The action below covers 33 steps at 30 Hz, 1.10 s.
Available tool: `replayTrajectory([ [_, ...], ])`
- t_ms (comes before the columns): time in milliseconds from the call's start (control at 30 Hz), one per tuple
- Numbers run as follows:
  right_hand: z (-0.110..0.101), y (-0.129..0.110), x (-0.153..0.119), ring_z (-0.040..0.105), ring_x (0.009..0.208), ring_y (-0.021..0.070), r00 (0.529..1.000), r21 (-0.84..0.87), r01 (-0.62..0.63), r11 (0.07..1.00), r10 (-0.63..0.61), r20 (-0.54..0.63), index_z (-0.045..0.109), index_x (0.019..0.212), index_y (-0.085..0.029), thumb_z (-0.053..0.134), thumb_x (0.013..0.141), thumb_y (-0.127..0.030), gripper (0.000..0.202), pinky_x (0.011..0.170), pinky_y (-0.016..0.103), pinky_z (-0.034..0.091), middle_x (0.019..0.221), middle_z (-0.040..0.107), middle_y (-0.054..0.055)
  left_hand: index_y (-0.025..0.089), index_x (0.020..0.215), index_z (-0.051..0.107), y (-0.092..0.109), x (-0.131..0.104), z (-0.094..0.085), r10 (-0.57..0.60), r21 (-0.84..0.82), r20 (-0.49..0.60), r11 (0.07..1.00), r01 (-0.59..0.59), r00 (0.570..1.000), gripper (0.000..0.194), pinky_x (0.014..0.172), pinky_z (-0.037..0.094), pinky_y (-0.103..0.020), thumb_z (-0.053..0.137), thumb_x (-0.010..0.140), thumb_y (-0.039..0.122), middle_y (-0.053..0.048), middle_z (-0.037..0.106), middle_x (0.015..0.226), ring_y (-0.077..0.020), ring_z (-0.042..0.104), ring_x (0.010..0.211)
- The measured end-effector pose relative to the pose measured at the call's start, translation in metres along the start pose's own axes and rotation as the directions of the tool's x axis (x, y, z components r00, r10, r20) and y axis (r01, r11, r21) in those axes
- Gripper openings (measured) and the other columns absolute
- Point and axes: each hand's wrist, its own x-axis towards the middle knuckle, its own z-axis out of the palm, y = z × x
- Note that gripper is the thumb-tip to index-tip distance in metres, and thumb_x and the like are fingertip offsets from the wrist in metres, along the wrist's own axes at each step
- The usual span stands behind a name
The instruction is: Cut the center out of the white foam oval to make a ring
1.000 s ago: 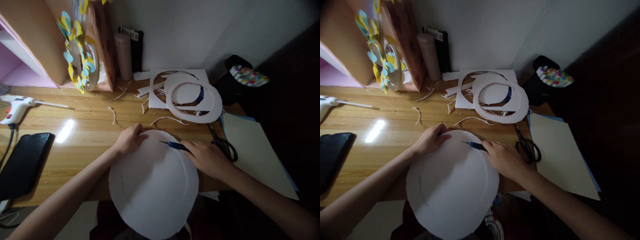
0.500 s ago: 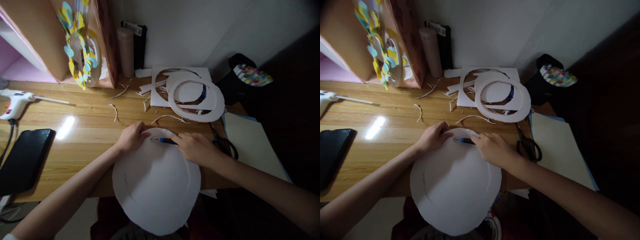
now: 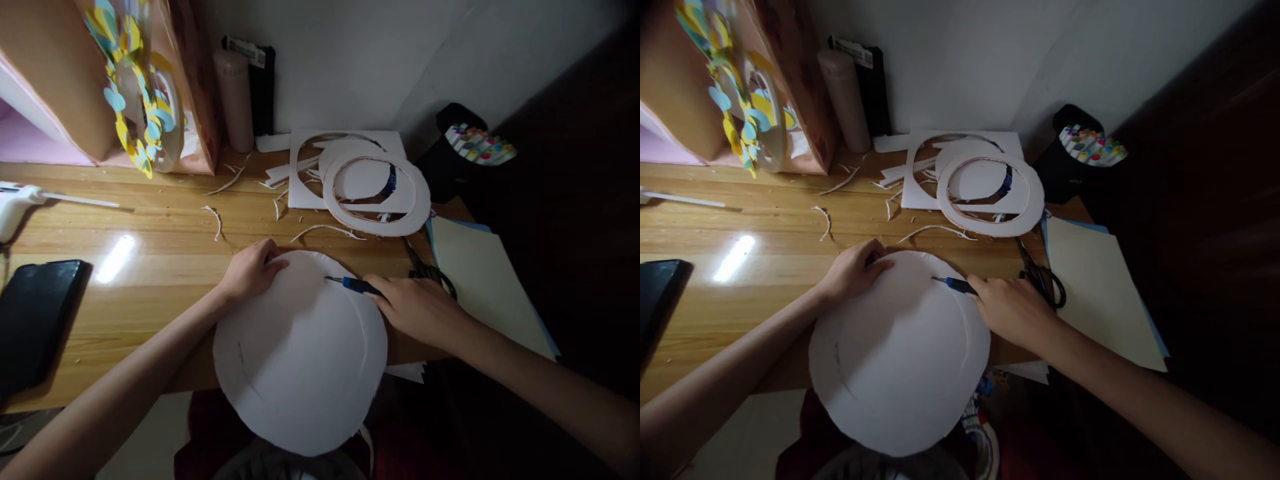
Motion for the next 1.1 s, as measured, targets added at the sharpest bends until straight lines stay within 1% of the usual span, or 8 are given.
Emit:
replayTrajectory([
  [200,0.003,-0.011,-0.001,0.066,0.061,0.0212,1.0,-0.012,-0.024,1.0,0.024,-0.013,0.059,0.093,-0.02,0.041,0.093,-0.025,0.018,0.048,0.027,0.025,0.069,0.07,0.004,0.022,0.084,0.054,0.0,0.0,0.0,0.005,0.008,-0.01,1.0,-0.005,1.0,0.017,0.061,0.038,-0.029,0.056,0.082,0.039,-0.002,0.063,0.076,-0.019,0.057,0.069],
  [333,0.004,-0.014,-0.003,0.068,0.063,0.0221,0.999,-0.005,-0.035,0.999,0.035,-0.033,0.058,0.092,-0.021,0.041,0.093,-0.024,0.017,0.048,0.027,0.024,0.072,0.071,0.005,0.022,0.084,0.055,0.0,0.0,0.001,0.002,0.016,-0.02,1.0,-0.002,1.0,0.018,0.061,0.038,-0.029,0.056,0.083,0.04,-0.002,0.064,0.078,-0.0194,0.057,0.07],
  [533,0.006,-0.006,-0.016,0.068,0.064,0.0254,0.993,-0.004,-0.095,0.995,0.095,0.073,0.058,0.096,-0.022,0.037,0.095,-0.029,0.022,0.046,0.028,0.023,0.075,0.071,0.005,0.022,0.084,0.056,0.002,-0.001,0.0,-0.004,0.018,-0.017,1.0,0.004,1.0,0.018,0.061,0.038,-0.029,0.056,0.082,0.039,-0.002,0.065,0.079,-0.0194,0.058,0.07],
  [667,0.01,-0.003,-0.027,0.068,0.063,0.0249,0.988,0.009,-0.119,0.993,0.118,0.097,0.058,0.098,-0.022,0.037,0.096,-0.029,0.022,0.046,0.027,0.024,0.074,0.071,0.005,0.022,0.084,0.057,0.003,0.0,0.0,-0.008,0.014,-0.012,1.0,0.008,1.0,0.019,0.06,0.037,-0.03,0.056,0.083,0.04,-0.003,0.065,0.078,-0.0198,0.058,0.07],
  [833,0.007,0.005,-0.042,0.068,0.066,0.0241,0.978,0.038,-0.15,0.988,0.142,0.154,0.059,0.101,-0.021,0.036,0.096,-0.025,0.024,0.048,0.027,0.03,0.076,0.071,0.005,0.022,0.084,0.057,0.003,0.0,-0.001,-0.001,0.0,-0.006,1.0,0.001,1.0,0.018,0.06,0.037,-0.029,0.056,0.082,0.039,-0.002,0.065,0.078,-0.0195,0.058,0.07],
  [900,0.004,0.008,-0.045,0.068,0.069,0.0244,0.978,0.069,-0.17,0.983,0.16,0.133,0.059,0.105,-0.021,0.036,0.096,-0.027,0.025,0.05,0.027,0.033,0.077,0.072,0.005,0.022,0.084,0.058,0.003,-0.001,-0.001,0.001,-0.007,-0.006,1.0,-0.001,1.0,0.018,0.059,0.037,-0.029,0.056,0.082,0.04,-0.002,0.065,0.077,-0.0194,0.058,0.069],
  [967,0.0,0.006,-0.043,0.068,0.071,0.0241,0.984,0.097,-0.174,0.98,0.168,0.062,0.058,0.111,-0.022,0.037,0.096,-0.03,0.027,0.052,0.027,0.035,0.079,0.072,0.005,0.022,0.083,0.058,0.002,-0.001,-0.001,0.004,-0.016,-0.007,1.0,-0.004,1.0,0.02,0.059,0.036,-0.029,0.056,0.082,0.041,-0.002,0.064,0.075,-0.0192,0.057,0.068],
  [1100,-0.006,-0.007,-0.018,0.068,0.073,0.0226,0.994,0.052,-0.028,0.998,0.033,-0.103,0.06,0.111,-0.023,0.041,0.095,-0.032,0.025,0.052,0.027,0.033,0.083,0.072,0.004,0.021,0.083,0.058,0.001,-0.001,0.0,0.01,-0.033,-0.01,0.999,-0.011,1.0,0.02,0.057,0.036,-0.029,0.056,0.082,0.042,-0.001,0.064,0.074,-0.0182,0.057,0.066],
])
